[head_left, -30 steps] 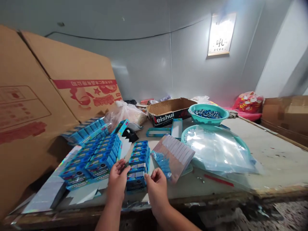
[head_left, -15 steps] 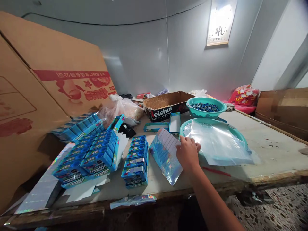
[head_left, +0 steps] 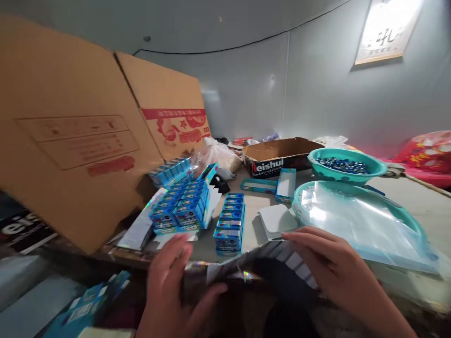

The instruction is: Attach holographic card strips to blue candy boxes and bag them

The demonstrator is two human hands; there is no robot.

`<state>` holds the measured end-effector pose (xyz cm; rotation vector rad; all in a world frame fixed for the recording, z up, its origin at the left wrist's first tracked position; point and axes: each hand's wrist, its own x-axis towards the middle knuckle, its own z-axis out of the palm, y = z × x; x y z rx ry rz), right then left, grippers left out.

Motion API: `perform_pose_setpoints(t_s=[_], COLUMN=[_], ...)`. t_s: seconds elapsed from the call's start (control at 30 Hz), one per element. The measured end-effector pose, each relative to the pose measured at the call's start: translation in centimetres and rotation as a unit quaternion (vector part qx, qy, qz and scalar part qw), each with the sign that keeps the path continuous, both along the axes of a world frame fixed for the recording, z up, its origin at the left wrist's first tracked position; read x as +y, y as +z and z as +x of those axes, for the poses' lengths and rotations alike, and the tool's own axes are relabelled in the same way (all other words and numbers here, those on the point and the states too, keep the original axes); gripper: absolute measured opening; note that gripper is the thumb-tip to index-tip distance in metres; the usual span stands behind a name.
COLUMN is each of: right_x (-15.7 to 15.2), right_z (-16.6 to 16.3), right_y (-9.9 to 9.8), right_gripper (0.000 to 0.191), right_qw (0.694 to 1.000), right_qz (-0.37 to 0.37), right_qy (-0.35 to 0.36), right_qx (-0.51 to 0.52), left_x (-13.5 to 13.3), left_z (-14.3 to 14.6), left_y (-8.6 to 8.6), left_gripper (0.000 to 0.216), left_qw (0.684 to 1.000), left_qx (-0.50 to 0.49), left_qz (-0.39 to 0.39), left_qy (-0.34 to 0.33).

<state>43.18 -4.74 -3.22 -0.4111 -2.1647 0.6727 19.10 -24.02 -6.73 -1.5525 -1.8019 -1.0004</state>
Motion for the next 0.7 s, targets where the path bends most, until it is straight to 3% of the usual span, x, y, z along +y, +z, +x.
perform_pose_setpoints(t_s=[0.1,0.17,0.33,0.43,0.6,0.7], right_x=[-0.1,0.2,0.9,-0.3,-4.0,-5.1], right_z=[0.8,1.2,0.7,-1.1,-4.2,-4.7], right_y=[0.4,0.3,-0.5,-0.3,0.8,0.7], right_gripper=[0.029,0.032,0.029,0.033,0.033,0.031], right_qw=[0.999,0.998,0.987,0.981,0.981,0.978], right_qz=[0.02,0.042,0.111,0.142,0.048,-0.008], right_qy=[0.02,0.038,0.001,-0.007,0.137,0.181], right_qx=[-0.016,-0.041,-0.112,-0.13,-0.132,-0.108], left_x=[-0.9,-0.9,0.0,0.6,0.3,-0.5], left_z=[0.4,0.6,1.8,3.1,4.6,4.3], left_y=[1.4,1.5,1.9,2.3,2.5,2.6], left_gripper=[0.066,0.064,0.026,0.02,0.02,0.016], left_qw=[0.991,0.981,0.973,0.968,0.974,0.989], left_qx=[-0.121,-0.192,-0.225,-0.245,-0.22,-0.14], left_qz=[-0.05,-0.039,-0.04,-0.045,-0.039,-0.041], left_qy=[-0.007,-0.007,-0.018,-0.023,-0.029,-0.013])
